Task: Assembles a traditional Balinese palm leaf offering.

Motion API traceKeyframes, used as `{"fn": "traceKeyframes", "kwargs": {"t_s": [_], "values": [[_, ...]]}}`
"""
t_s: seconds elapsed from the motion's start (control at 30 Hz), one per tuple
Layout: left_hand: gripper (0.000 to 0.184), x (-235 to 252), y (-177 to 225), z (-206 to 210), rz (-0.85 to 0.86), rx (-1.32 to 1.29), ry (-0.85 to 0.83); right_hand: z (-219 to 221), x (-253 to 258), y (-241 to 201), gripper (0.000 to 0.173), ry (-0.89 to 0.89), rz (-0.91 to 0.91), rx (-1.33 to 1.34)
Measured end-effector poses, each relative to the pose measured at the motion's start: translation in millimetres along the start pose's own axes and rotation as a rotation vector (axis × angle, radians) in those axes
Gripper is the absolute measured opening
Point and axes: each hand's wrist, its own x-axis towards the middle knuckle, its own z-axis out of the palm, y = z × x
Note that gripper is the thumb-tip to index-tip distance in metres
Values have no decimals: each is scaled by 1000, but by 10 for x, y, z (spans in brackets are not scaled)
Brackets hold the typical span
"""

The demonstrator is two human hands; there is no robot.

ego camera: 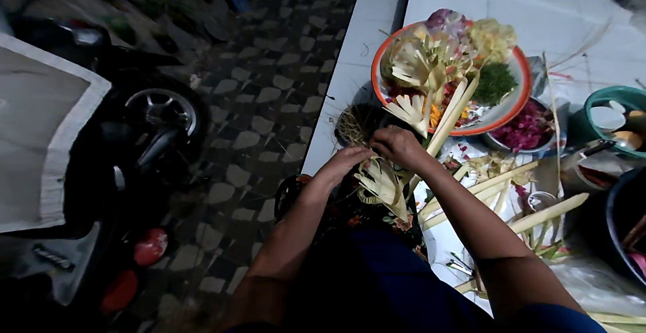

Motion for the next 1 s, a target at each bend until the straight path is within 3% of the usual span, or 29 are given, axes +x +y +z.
{"fn": "traceKeyframes", "kwargs": {"t_s": [0.17, 0.43, 0.57, 0.7, 0.73, 0.87, 1.0], "values": [[17, -16, -3, 27, -41, -37, -10, 98, 6, -19, 14, 88, -24, -42], [19, -77, -39, 75, -52, -79, 54, 169, -1, -48, 17, 150, 140, -126], [20, -62, -152, 58, -7, -153, 101, -96, -174, -267, 28, 210, 186, -194], [23, -57, -145, 114, 15, -172, 130, -12, -362, -488, 51, 143, 219, -238], [24, -46, -154, 122, 17, -172, 132, 43, -381, -498, 50, 131, 224, -249], [25, 2, -181, 160, 21, -191, 180, 186, -372, -493, 18, 172, 199, -302], [28, 0, -202, 216, 46, -136, 223, 173, -333, -495, 10, 154, 190, -367]]}}
